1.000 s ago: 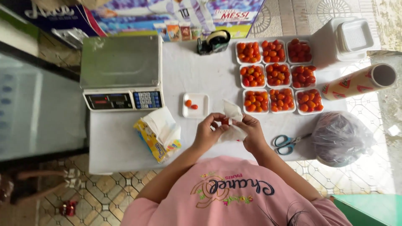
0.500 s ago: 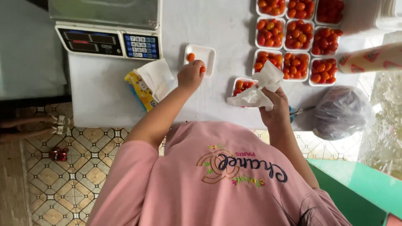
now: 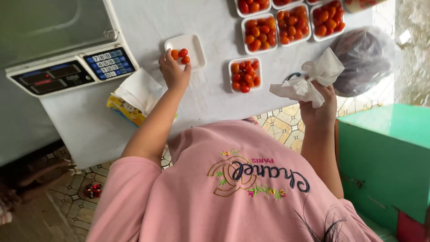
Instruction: Wiping individual cherry tomatoes with a tissue and sorting them into small plastic trays on a workspace.
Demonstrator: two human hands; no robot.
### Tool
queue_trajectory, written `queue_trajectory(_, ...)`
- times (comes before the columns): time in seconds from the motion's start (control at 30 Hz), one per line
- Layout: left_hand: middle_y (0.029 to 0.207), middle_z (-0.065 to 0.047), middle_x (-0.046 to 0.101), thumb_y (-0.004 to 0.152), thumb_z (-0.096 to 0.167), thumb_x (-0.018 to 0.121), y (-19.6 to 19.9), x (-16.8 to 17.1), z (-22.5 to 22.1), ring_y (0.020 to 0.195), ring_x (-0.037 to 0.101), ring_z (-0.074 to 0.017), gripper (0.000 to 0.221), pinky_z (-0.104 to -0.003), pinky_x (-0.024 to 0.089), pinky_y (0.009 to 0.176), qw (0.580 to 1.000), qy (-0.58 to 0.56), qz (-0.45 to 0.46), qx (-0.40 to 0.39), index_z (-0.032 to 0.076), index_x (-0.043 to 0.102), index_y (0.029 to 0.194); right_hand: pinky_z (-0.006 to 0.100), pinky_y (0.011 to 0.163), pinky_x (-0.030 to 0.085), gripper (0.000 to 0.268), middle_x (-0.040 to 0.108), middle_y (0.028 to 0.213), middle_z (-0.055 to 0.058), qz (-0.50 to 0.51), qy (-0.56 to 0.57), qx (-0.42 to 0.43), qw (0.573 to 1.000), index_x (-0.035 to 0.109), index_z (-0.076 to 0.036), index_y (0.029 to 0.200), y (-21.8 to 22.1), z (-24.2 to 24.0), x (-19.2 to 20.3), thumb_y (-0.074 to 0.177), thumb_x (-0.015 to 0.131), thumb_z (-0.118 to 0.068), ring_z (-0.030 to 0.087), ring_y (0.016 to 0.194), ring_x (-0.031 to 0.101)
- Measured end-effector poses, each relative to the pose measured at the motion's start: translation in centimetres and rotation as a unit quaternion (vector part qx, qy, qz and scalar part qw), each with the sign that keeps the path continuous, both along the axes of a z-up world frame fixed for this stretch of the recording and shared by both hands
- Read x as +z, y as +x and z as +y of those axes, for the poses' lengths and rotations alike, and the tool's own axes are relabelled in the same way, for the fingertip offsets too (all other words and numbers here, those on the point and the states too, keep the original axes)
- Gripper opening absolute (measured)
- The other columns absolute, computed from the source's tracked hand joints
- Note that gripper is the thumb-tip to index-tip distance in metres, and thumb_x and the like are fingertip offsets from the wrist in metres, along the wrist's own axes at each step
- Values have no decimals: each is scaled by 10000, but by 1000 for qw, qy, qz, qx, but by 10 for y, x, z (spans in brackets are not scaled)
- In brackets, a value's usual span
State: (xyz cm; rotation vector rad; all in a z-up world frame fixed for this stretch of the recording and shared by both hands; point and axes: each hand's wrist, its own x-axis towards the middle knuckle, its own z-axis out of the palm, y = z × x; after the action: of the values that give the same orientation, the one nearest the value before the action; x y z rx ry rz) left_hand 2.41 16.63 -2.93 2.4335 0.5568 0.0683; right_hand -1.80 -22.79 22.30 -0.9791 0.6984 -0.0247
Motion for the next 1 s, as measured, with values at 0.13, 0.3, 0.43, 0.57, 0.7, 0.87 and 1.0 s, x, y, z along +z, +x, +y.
queue_trajectory(0.13, 1521, -183, 342, 839, 217, 845, 15, 2, -16, 1344, 467, -392, 801, -464, 460, 1091, 997, -75, 21, 30, 146, 377, 1484, 362, 807, 602, 456, 742, 1095, 106, 36, 10, -30, 999, 670, -63, 1279, -12, 5, 3, 829, 696, 2, 266, 1005, 730)
queue_trajectory(0.3, 1190, -153, 492, 709, 242, 929, 27, 49, -74, 1052, 608, -374, 772, -514, 532, 909, 979, 140, -128, -72, 158, 484, 1334, 438, 800, 683, 309, 746, 1021, 123, -9, -9, 39, 999, 682, -77, 1232, 0, -26, -28, 925, 680, -37, 284, 922, 786)
queue_trajectory(0.43, 900, -86, 654, 946, 573, 587, 7, 63, -142, 814, 727, -361, 406, -553, 587, 641, 960, 121, -75, -240, 206, 641, 1111, 420, 767, 674, 301, 751, 997, 128, -28, -10, 46, 998, 693, -78, 1203, 24, -43, -35, 906, 687, -29, 275, 888, 785)
queue_trajectory(0.57, 1045, -44, 669, 829, 597, 704, 0, 63, -174, 1041, 672, -332, 427, -554, 588, 789, 962, 102, 65, -244, 206, 687, 999, 396, 702, 658, 290, 759, 952, 146, -12, -2, 46, 999, 713, -67, 1147, 51, -58, -44, 866, 700, 2, 266, 819, 783)
queue_trajectory(0.7, 1152, 43, 636, 874, 642, 656, -7, 47, -174, 1118, 638, -254, 397, -502, 596, 818, 958, 118, 137, -224, 291, 697, 1055, 395, 687, 651, 315, 761, 955, 161, -13, 16, 64, 998, 718, -37, 1124, 64, -78, -46, 819, 712, 42, 268, 808, 774)
queue_trajectory(0.87, 1142, 65, 622, 872, 592, 695, -9, 63, -179, 1130, 639, -217, 371, -457, 608, 841, 961, 120, 145, -202, 298, 701, 1098, 390, 678, 645, 233, 757, 907, 153, -3, 30, 94, 995, 725, -24, 1022, 70, -94, -43, 803, 715, 56, 247, 784, 766)
queue_trajectory(1.0, 995, 62, 659, 821, 574, 731, -21, 85, -187, 1017, 684, -196, 390, -400, 617, 790, 990, 47, 90, -96, 274, 693, 1067, 403, 700, 647, 173, 759, 887, 139, 4, 20, 201, 979, 760, -53, 950, 72, -101, -56, 806, 718, 33, 235, 790, 760)
